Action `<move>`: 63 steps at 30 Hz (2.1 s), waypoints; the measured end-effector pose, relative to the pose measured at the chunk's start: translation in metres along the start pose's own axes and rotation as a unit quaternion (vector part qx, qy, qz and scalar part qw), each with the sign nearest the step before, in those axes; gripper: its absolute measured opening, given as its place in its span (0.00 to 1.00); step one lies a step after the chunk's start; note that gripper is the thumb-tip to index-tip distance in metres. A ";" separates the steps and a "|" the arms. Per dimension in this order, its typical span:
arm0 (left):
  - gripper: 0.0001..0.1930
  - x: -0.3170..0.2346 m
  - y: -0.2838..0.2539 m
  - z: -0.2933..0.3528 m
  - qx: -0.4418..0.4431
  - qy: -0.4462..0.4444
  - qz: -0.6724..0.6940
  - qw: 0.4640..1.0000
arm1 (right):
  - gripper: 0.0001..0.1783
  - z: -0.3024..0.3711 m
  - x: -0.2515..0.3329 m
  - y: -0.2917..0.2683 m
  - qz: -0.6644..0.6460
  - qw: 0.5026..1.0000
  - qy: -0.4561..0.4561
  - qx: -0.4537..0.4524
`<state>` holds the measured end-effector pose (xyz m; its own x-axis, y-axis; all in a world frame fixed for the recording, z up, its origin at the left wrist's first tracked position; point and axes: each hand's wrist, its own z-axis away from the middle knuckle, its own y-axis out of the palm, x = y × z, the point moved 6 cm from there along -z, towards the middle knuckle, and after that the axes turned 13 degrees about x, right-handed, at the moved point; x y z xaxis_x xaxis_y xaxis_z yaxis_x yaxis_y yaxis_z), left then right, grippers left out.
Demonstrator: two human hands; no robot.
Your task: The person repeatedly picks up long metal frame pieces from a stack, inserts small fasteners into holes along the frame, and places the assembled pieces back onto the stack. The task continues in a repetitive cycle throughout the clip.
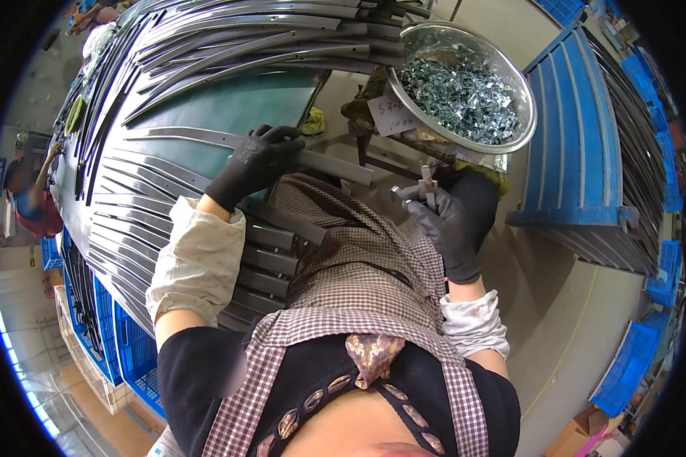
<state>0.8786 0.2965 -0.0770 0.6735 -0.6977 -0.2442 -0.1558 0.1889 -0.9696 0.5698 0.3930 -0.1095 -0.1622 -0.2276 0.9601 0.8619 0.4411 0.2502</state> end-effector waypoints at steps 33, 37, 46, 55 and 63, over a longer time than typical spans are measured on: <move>0.22 -0.042 0.018 -0.021 0.068 0.035 0.152 0.985 | 0.21 -0.029 -0.003 0.021 0.476 0.864 -0.165 -0.009; 0.21 -0.047 0.014 -0.026 0.045 0.031 0.152 0.987 | 0.22 -0.044 -0.004 0.009 0.507 0.852 -0.125 0.037; 0.19 -0.051 0.008 -0.027 0.039 0.032 0.143 0.988 | 0.23 -0.047 -0.001 0.013 0.497 0.854 -0.144 0.057; 0.24 -0.052 0.010 -0.026 0.055 0.041 0.154 0.986 | 0.17 -0.080 -0.028 0.012 0.445 0.887 -0.094 0.082; 0.19 -0.054 0.005 -0.024 0.012 0.043 0.129 0.991 | 0.13 -0.026 -0.016 -0.005 0.479 0.875 -0.068 0.027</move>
<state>0.8244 0.3189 -0.0692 0.5486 -0.6801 -0.4863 -0.2977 0.3846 -0.8738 0.5808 0.3715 -0.1291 0.5639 0.3729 0.7368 0.6101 0.4132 -0.6760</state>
